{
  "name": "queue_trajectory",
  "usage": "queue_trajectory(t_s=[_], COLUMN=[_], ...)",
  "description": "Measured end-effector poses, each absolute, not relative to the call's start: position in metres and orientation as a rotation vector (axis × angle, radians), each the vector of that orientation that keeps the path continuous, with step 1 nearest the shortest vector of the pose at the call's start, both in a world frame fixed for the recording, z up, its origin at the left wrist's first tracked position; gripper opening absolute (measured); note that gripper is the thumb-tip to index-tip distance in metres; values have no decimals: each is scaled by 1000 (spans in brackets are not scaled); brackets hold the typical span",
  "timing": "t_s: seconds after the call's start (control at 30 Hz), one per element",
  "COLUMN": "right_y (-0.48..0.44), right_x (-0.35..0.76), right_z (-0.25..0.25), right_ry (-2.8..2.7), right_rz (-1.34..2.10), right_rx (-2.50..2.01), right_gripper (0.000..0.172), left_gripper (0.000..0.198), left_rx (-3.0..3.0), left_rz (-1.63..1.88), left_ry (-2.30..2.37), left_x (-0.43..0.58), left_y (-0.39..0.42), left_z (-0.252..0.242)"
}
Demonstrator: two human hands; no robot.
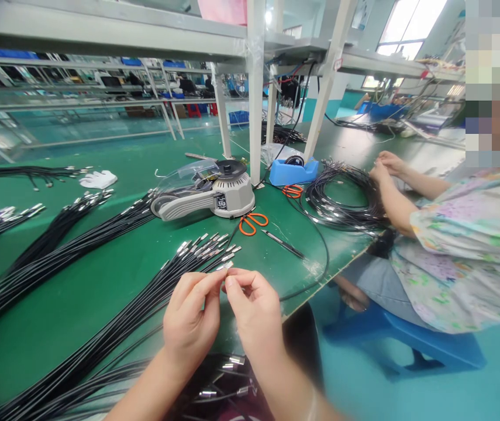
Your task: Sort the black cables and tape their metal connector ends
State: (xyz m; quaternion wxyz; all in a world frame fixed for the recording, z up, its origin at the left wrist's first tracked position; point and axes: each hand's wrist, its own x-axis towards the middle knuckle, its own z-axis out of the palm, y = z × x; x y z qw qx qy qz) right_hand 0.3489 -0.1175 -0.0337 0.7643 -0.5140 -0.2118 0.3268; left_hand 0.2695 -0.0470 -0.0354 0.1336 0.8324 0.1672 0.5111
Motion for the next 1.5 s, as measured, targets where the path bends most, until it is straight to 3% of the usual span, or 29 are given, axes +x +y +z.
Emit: queue_trajectory(t_s=[0.3,0.73,1.2,1.5], right_y=[-117,-117,-119,-119], right_x=[355,358,361,366], right_z=[-32,-32,-29,-30], right_ry=[-518,-543,-589,-684], right_rz=[668,620,629,614], right_rx=[-1262,-1329,-1313,-1286], right_gripper=[17,16,16,15], left_gripper=[8,19,22,22], left_rx=[2210,1777,1412,1128], left_rz=[1178,814,691,526], left_ry=[773,848,787,541], left_x=[272,272,273,271], left_y=[-45,-48,-50,-43], left_z=[-29,-20,-16,-15])
